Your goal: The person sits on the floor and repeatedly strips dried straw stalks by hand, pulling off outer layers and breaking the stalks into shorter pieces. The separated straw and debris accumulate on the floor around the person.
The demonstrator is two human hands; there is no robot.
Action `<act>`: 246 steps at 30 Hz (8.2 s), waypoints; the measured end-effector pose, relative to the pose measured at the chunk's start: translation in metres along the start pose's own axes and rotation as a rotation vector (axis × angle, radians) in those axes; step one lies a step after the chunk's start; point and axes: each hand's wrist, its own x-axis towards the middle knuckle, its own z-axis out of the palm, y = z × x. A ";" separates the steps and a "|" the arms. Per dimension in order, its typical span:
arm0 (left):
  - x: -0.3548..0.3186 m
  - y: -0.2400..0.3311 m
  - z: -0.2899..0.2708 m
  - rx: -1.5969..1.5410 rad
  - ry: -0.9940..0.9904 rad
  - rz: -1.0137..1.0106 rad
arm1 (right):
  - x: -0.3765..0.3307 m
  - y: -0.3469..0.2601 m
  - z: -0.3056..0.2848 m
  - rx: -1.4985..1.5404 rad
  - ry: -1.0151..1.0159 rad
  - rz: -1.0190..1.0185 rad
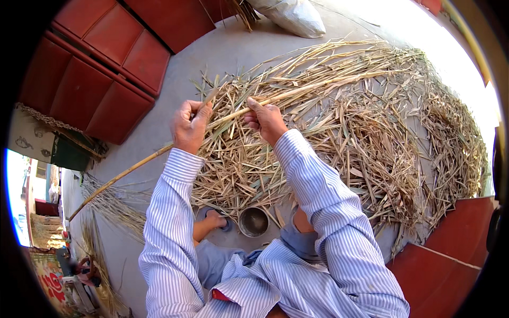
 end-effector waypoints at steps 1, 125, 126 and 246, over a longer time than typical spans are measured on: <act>0.009 0.003 -0.006 0.043 0.021 0.030 | 0.001 0.001 0.000 0.017 0.037 0.000; 0.011 0.000 -0.079 0.595 0.202 0.193 | 0.026 -0.025 -0.017 0.007 0.050 -0.144; 0.008 0.005 -0.064 0.788 0.183 0.419 | 0.022 -0.021 -0.012 0.008 0.016 -0.134; -0.010 -0.024 -0.037 0.905 -0.127 0.644 | -0.009 -0.042 -0.038 -0.127 0.030 -0.303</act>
